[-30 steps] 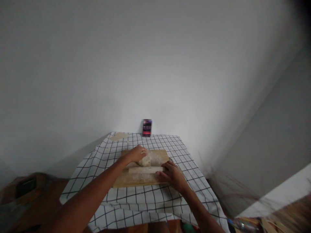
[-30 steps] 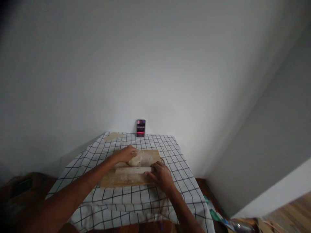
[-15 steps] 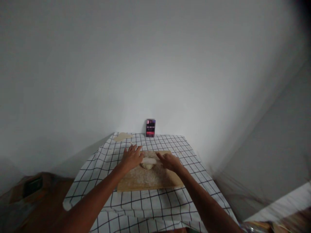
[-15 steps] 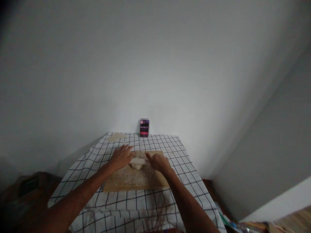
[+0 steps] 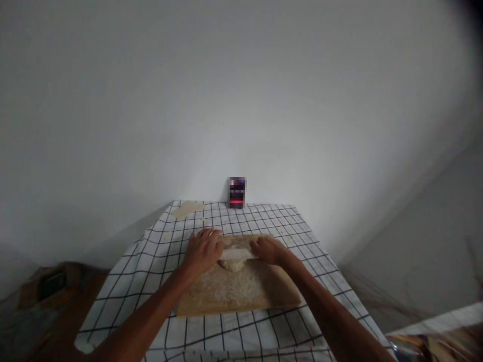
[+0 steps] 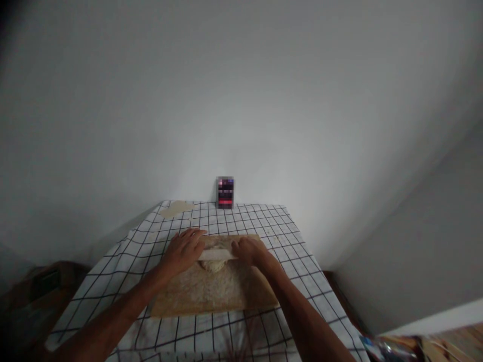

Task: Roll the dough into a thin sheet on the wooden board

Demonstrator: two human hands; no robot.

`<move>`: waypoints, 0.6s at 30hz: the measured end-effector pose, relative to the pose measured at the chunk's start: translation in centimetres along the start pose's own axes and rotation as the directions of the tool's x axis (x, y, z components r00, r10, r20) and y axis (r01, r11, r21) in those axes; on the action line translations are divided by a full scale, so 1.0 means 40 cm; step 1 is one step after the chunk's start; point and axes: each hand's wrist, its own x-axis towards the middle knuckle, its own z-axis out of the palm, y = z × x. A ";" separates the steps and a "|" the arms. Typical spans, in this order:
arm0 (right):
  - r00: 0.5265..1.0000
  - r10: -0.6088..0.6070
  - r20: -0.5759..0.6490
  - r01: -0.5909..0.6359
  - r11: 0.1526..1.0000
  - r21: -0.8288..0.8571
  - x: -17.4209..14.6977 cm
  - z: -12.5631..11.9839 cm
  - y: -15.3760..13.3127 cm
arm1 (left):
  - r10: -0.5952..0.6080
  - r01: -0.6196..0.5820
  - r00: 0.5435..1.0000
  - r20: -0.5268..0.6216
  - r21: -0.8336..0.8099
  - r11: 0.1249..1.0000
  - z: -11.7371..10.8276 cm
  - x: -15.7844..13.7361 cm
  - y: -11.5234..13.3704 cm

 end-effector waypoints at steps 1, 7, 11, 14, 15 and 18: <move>1.000 -0.003 0.002 0.003 0.999 -0.045 -0.013 0.004 -0.006 | 0.000 0.000 1.000 0.001 -0.004 1.000 -0.007 -0.003 0.006; 0.990 0.042 -0.133 -0.061 0.988 -0.142 -0.083 0.041 -0.037 | -0.002 0.002 1.000 -0.009 0.008 1.000 -0.048 -0.032 0.044; 0.972 0.050 -0.231 -0.072 0.994 -0.088 -0.111 0.062 -0.049 | 0.028 -0.029 1.000 0.006 0.017 0.999 -0.071 -0.056 0.061; 0.945 0.117 -0.305 -0.120 0.993 0.007 -0.128 0.070 -0.065 | 0.051 -0.051 0.999 0.011 0.031 0.998 -0.080 -0.076 0.069; 0.937 0.143 -0.318 -0.137 0.990 0.040 -0.132 0.070 -0.070 | 0.056 -0.057 0.998 0.012 0.032 0.998 -0.080 -0.081 0.070; 0.941 0.165 -0.294 -0.154 0.986 0.062 -0.135 0.062 -0.079 | 0.069 -0.070 0.998 0.011 0.029 0.997 -0.070 -0.086 0.065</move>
